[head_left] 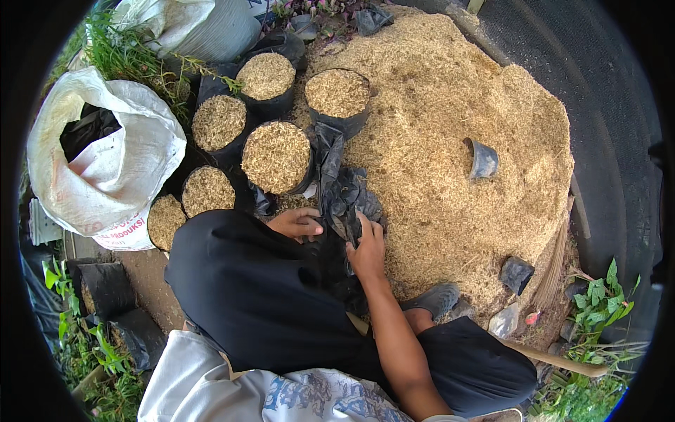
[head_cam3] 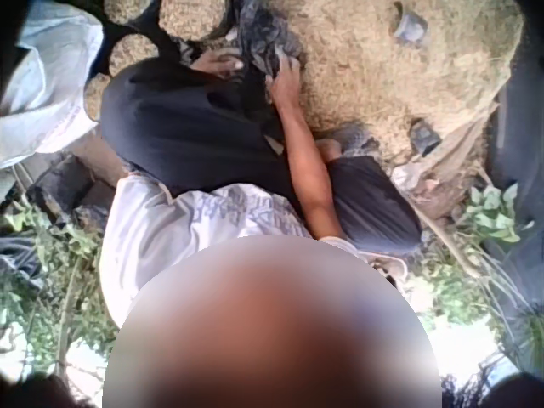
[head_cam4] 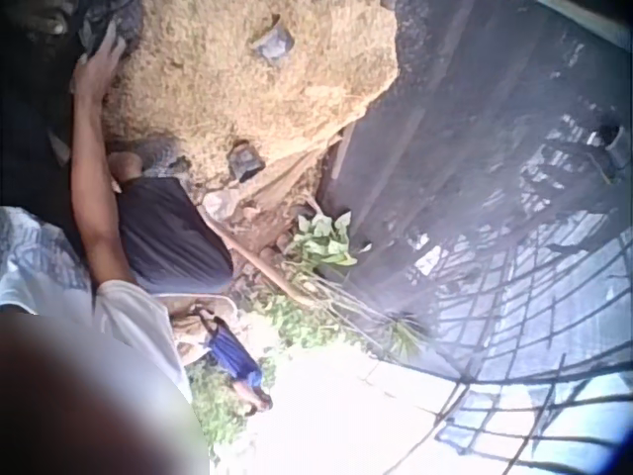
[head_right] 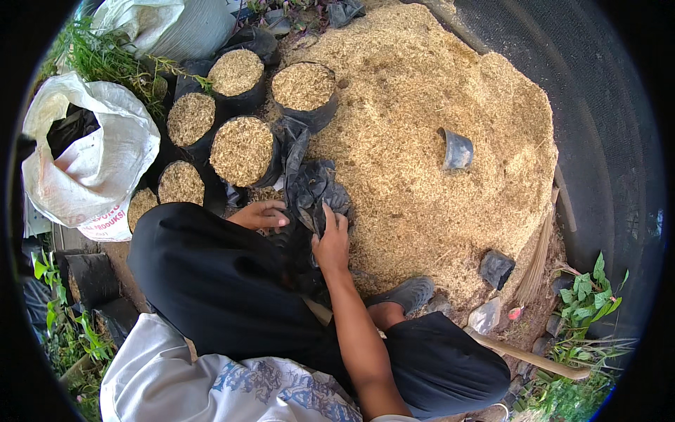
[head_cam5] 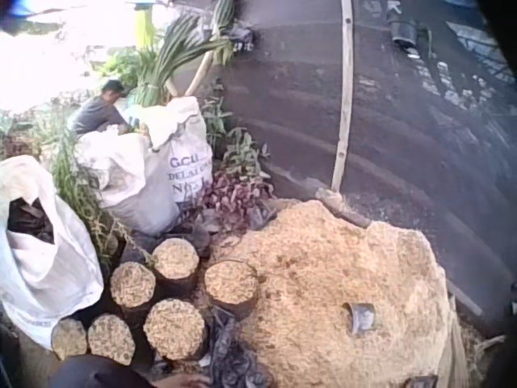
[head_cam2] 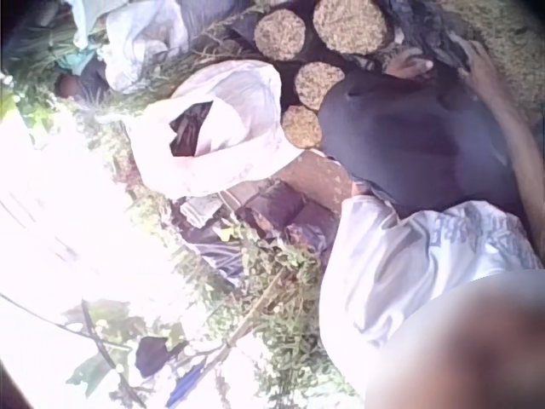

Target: The person scoops a granular substrate from a large pile into black plastic nursery bags using a small cup and their hands. They pack the material into the bags and place the filled bags on the ground. The person also uses a hoe to move the substrate pile.

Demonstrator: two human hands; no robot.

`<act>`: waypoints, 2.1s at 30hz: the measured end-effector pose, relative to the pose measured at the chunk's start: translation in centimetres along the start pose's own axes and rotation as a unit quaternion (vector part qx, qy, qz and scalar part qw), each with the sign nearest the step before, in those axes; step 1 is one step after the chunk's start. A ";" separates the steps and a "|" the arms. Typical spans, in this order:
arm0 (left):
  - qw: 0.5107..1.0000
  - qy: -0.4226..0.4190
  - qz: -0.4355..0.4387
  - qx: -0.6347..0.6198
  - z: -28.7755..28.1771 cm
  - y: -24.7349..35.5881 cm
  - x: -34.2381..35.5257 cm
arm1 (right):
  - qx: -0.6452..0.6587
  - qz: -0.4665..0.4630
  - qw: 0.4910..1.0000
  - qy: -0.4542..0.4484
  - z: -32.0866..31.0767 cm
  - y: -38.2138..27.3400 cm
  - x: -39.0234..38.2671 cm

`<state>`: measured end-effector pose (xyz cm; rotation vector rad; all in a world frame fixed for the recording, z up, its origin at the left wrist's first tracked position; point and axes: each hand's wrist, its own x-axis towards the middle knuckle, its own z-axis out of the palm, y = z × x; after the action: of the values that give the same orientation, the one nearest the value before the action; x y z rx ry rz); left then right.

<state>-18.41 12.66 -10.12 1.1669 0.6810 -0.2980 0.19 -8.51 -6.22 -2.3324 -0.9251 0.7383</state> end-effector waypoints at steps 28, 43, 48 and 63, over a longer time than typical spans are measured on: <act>0.984 0.014 0.175 0.028 22.4 35.5 -1.4 | 0.362 0.175 0.916 0.001 -36.7 -5.5 0.0; 0.808 0.035 0.147 0.569 22.7 33.8 3.8 | -0.061 0.033 0.994 0.079 -36.4 -0.3 -1.2; 0.730 0.057 0.104 0.673 21.0 33.3 4.2 | -0.070 0.030 0.994 0.080 -36.0 2.5 -0.8; 0.746 0.010 0.206 0.633 22.0 28.0 3.9 | -0.166 0.006 0.986 -0.008 -32.1 4.3 -3.5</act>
<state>7.37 3.74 13.17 2.5873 0.1205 -0.3725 20.69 -22.20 15.08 -2.6232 -1.1142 0.6487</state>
